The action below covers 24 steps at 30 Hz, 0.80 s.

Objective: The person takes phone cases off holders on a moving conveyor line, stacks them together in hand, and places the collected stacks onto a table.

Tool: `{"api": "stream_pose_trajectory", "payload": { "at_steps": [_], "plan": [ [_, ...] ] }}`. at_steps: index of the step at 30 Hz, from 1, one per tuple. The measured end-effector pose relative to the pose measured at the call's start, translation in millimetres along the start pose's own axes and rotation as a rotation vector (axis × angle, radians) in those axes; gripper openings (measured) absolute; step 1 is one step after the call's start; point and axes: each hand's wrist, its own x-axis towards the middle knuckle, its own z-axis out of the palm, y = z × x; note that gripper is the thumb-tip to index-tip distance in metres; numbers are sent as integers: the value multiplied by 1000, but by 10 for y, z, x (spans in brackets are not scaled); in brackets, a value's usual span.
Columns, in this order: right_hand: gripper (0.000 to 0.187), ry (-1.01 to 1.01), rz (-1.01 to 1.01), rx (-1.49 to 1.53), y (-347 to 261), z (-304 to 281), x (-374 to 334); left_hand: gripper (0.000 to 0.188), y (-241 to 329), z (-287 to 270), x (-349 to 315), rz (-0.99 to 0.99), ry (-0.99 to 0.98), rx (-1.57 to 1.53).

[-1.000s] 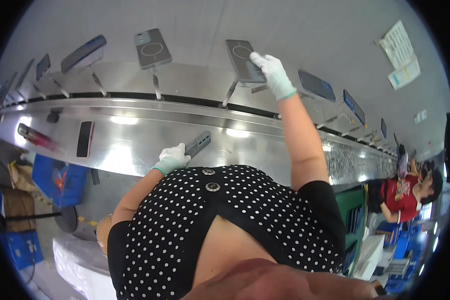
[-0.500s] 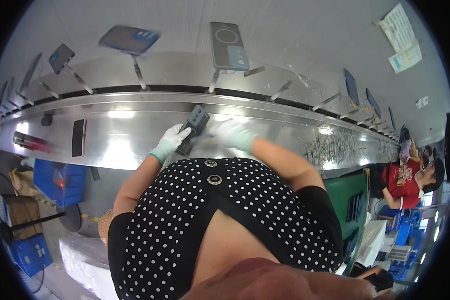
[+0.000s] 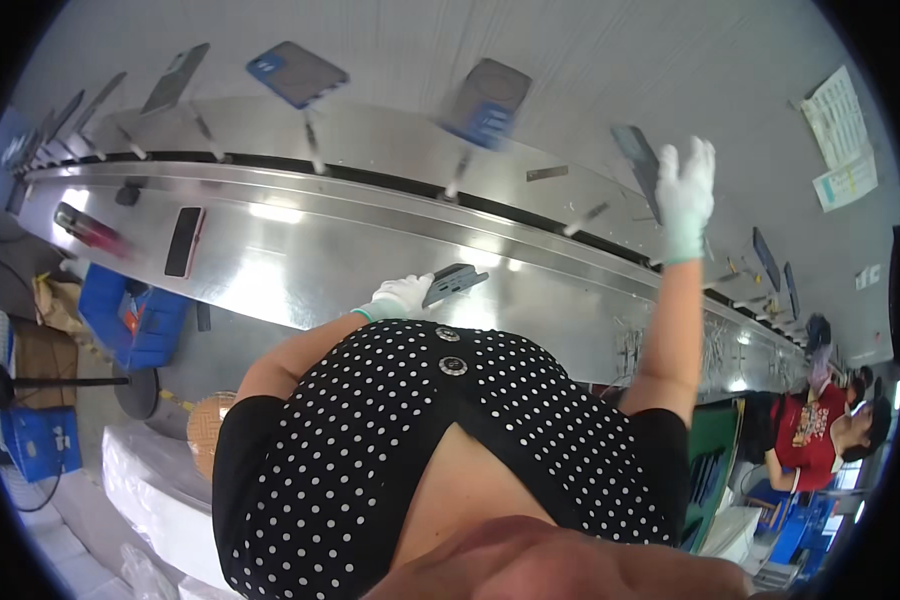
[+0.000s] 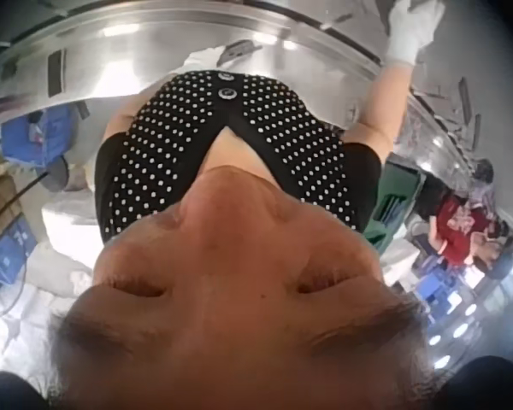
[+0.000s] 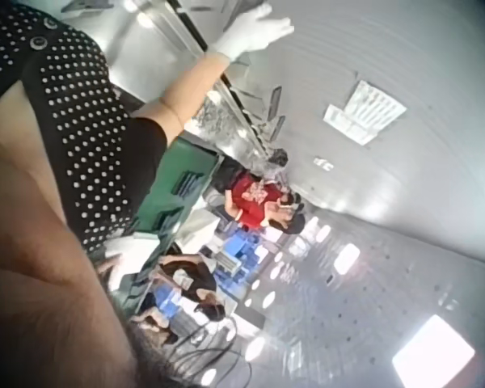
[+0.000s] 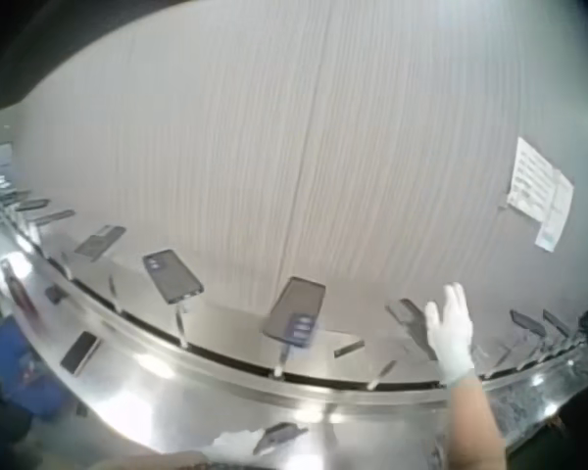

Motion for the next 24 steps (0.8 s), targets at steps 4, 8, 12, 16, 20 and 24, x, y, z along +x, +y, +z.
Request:
{"api": "stream_pose_trajectory", "payload": {
  "at_steps": [4,8,12,16,20,24],
  "plan": [
    [39,-1066,1017,1059,1414,376,-95,69,62,-86,-5,20,-27,8],
    [31,-750,805,1292,1205,-7,-49,74,-35,-9,-54,6,-11,-40],
    [28,-873,529,1241,-211,-801,-102,72,-37,-51,-112,-22,-10,-39],
    [33,-1244,402,1223,-1439,-684,-734,71,-40,3,-27,12,16,-23],
    [28,-967,581,1692,-2069,-338,-503,65,-48,-28,-120,-33,39,-27],
    [24,-1166,780,2063,-2237,-412,15,63,-344,-25,-398,-126,126,-121]
  ]
}}
